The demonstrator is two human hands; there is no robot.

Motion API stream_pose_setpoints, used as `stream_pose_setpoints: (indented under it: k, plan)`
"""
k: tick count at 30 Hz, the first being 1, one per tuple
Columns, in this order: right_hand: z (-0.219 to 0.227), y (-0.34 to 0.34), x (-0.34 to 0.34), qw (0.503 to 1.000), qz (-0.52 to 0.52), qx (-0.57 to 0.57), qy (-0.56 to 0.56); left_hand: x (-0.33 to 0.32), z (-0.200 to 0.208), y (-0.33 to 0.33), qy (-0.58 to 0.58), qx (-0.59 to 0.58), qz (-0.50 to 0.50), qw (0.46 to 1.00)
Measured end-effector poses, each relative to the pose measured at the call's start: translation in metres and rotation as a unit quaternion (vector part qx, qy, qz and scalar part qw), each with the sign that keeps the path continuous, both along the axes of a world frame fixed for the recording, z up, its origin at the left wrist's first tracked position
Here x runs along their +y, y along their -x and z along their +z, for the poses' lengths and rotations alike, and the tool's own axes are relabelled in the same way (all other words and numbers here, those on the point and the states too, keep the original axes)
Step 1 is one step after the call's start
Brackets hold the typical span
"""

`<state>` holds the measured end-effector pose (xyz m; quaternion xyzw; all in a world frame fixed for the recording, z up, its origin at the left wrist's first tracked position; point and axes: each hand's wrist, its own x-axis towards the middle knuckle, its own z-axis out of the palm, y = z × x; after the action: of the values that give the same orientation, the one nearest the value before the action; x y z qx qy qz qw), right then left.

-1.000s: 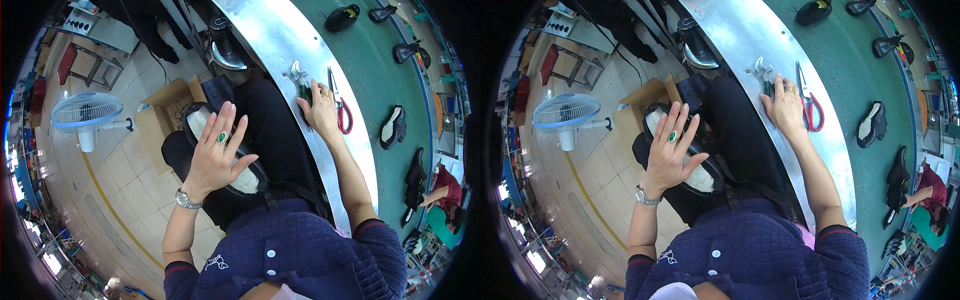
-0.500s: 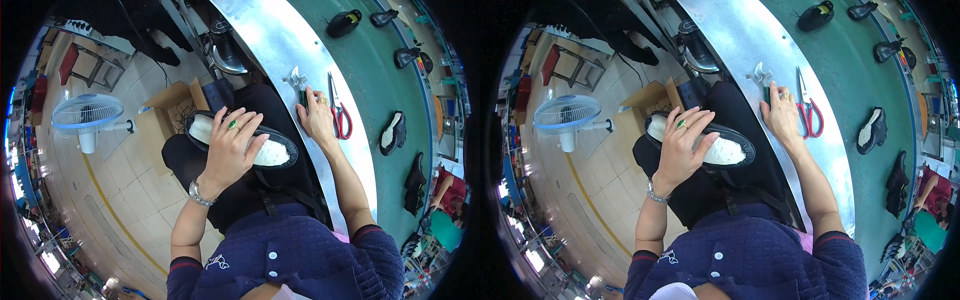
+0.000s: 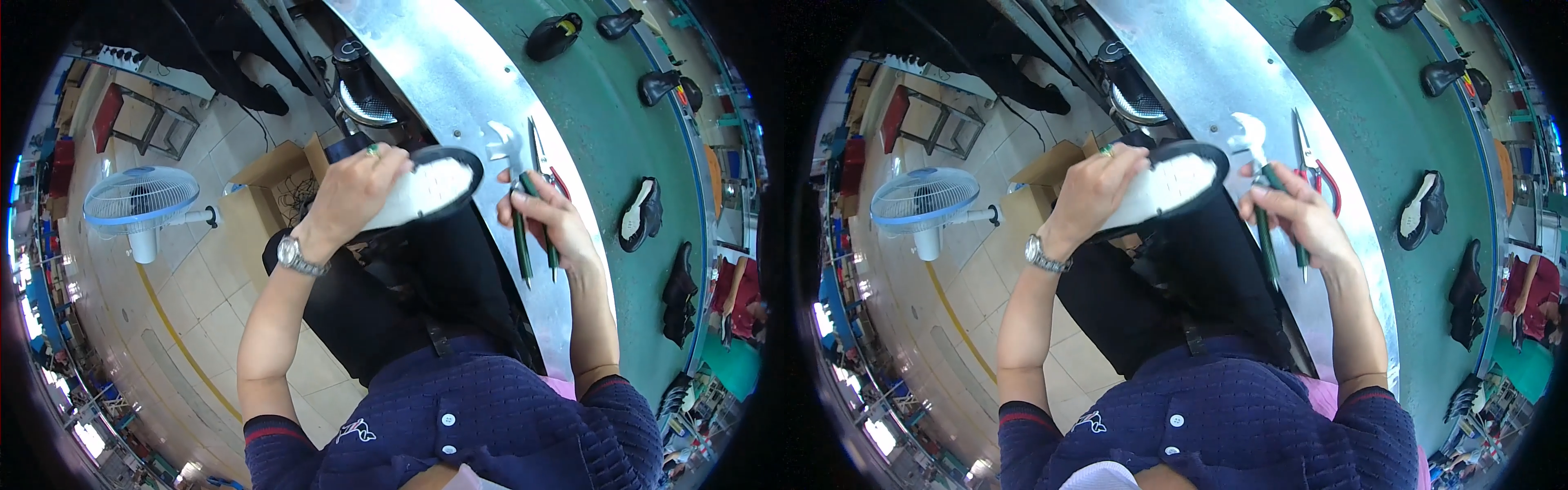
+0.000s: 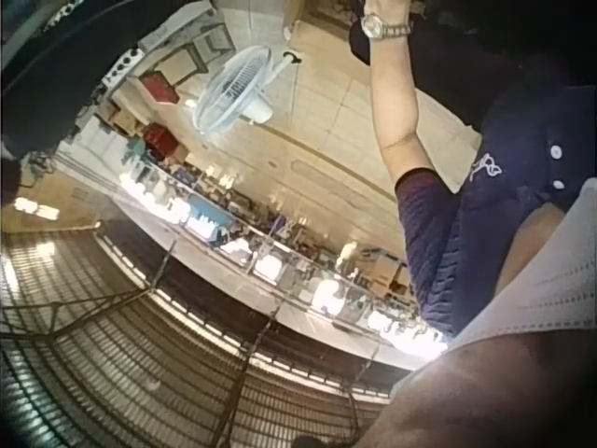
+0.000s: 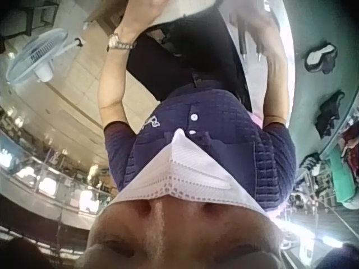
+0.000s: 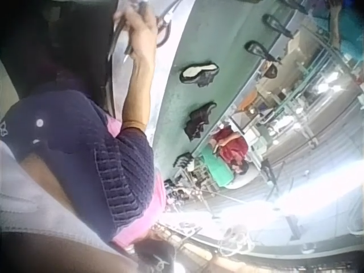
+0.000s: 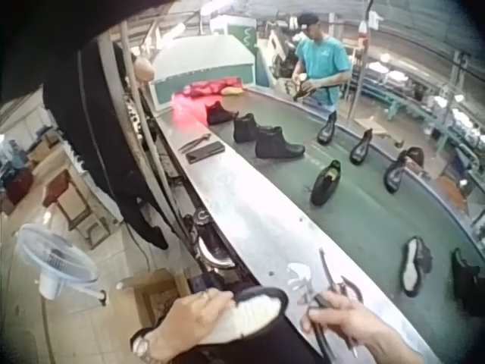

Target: Assembling and finishing components of a leather shoe using hand tools.

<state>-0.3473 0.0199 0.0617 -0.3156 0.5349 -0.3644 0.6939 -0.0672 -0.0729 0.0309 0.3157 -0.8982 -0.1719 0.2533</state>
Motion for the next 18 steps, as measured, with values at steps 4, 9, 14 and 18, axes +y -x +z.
stream_pose_setpoints:
  k: [4,9,14,18]
  plan:
    - [0.027,-0.028,0.006,0.991,0.109,-0.042,-0.061,-0.012,0.001,0.007,-0.089,-0.006,0.102,0.991]
    - [0.021,-0.048,0.003,0.982,0.097,-0.121,-0.107,-0.012,0.011,0.009,-0.166,0.027,0.094,0.981]
    - [0.017,-0.055,-0.001,0.978,0.079,-0.152,-0.120,-0.009,-0.001,0.009,-0.108,0.093,0.053,0.988]
    - [0.022,-0.064,-0.007,0.982,0.060,-0.121,-0.129,-0.014,0.002,0.013,-0.181,0.047,0.083,0.979]
